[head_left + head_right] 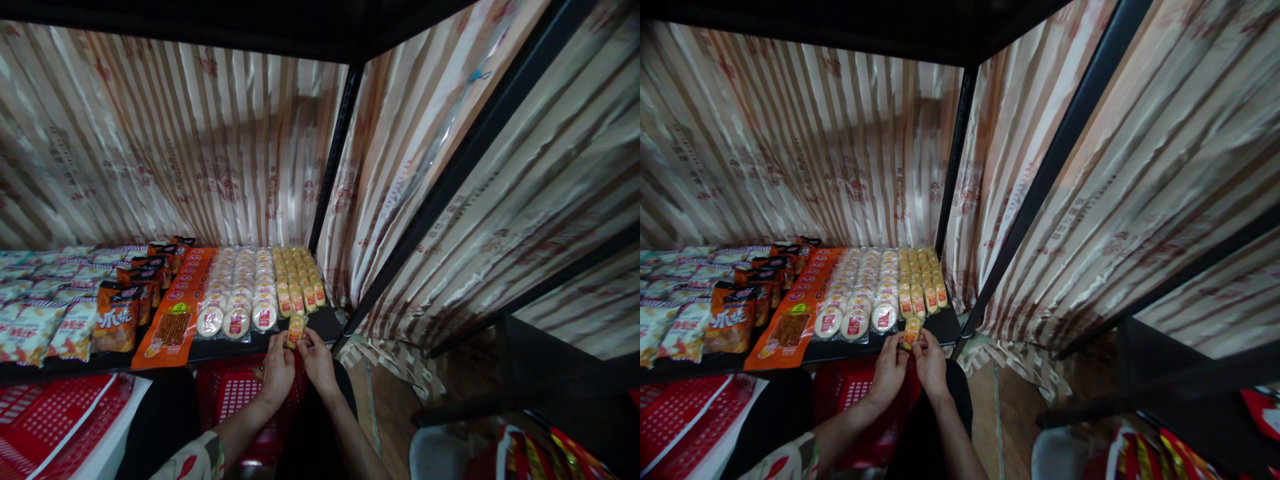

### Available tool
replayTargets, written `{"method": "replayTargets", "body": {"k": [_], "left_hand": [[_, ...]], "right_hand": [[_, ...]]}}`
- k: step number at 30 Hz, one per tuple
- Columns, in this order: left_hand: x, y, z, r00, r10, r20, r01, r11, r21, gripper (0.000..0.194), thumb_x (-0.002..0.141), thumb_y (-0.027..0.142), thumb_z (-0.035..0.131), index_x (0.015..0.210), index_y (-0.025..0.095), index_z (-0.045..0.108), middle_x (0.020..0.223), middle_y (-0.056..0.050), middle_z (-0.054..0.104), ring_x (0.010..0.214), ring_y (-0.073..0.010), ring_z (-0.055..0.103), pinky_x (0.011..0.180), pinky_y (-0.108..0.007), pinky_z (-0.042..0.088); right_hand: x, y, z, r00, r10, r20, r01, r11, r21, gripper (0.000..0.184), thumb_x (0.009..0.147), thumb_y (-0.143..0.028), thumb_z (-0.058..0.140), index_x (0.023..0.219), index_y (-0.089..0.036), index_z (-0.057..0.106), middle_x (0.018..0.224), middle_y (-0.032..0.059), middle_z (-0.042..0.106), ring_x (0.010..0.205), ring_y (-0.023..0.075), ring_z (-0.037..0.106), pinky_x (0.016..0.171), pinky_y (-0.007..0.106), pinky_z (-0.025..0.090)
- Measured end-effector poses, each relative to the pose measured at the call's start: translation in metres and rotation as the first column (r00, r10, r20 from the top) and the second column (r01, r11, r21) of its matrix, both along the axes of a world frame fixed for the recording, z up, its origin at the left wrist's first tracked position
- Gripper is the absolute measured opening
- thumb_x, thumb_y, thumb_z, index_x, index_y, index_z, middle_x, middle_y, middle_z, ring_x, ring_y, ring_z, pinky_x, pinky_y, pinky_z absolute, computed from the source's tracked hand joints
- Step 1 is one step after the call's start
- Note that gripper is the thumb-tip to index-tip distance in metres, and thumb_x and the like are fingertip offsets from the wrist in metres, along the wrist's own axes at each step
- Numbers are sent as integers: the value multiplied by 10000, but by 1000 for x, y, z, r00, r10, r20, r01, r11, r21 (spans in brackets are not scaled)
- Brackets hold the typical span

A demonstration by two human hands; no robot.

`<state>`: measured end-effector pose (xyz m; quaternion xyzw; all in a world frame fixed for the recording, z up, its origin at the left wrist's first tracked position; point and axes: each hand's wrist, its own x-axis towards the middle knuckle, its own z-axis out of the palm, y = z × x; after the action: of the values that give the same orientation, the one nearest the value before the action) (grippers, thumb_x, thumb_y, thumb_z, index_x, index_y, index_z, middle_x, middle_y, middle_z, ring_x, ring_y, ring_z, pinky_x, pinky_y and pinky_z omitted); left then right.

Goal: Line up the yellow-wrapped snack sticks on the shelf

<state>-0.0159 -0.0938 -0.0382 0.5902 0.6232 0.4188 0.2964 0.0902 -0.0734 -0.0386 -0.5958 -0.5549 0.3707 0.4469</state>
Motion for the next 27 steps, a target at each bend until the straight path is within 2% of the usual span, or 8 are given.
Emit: {"method": "replayTargets", "body": {"k": [6, 11, 17, 23, 27], "left_hand": [[2, 6, 1, 1000, -22, 10, 23, 1000, -10, 376, 775, 103, 338, 1118, 117, 489, 1081, -116, 527, 1000, -164, 528, 924, -297, 408], [2, 11, 1, 1000, -23, 12, 23, 1000, -19, 388, 779, 106, 341, 1140, 97, 483, 1064, -119, 531, 937, -150, 549, 896, -273, 424], [1, 19, 3, 999, 11, -43, -12, 999, -34, 386, 784, 122, 354, 1140, 92, 502, 1112, -129, 543, 1063, -178, 505, 973, -296, 371], [1, 26, 2, 996, 37, -85, -43, 997, -68, 417, 780, 118, 354, 1167, 61, 498, 1173, -153, 538, 1107, -193, 490, 1004, -306, 343], [0, 30, 3, 996, 52, -79, -60, 994, -95, 419, 781, 126, 360, 1175, 102, 502, 1217, -128, 526, 1146, -184, 467, 1021, -302, 321]], "right_hand": [[0, 7, -6, 999, -33, 16, 31, 996, 85, 345, 728, -283, 475, 1035, -185, 599, 891, 50, 651, 751, 154, 620, 695, 286, 517], [-1, 13, -11, 995, -62, 71, 56, 994, 91, 361, 739, -259, 465, 1071, -196, 591, 906, 51, 629, 744, 146, 617, 702, 286, 514], [-5, 20, -13, 988, -105, 111, 95, 992, 88, 363, 734, -247, 477, 1072, -190, 596, 903, 56, 619, 754, 152, 617, 715, 295, 509], [-12, 26, -11, 988, -110, 107, 99, 990, 101, 369, 736, -231, 486, 1084, -183, 599, 880, 54, 621, 723, 144, 613, 694, 276, 510], [-15, 29, -14, 987, -105, 121, 93, 991, 99, 385, 735, -216, 485, 1104, -181, 589, 888, 58, 621, 733, 147, 614, 691, 271, 507]]}}
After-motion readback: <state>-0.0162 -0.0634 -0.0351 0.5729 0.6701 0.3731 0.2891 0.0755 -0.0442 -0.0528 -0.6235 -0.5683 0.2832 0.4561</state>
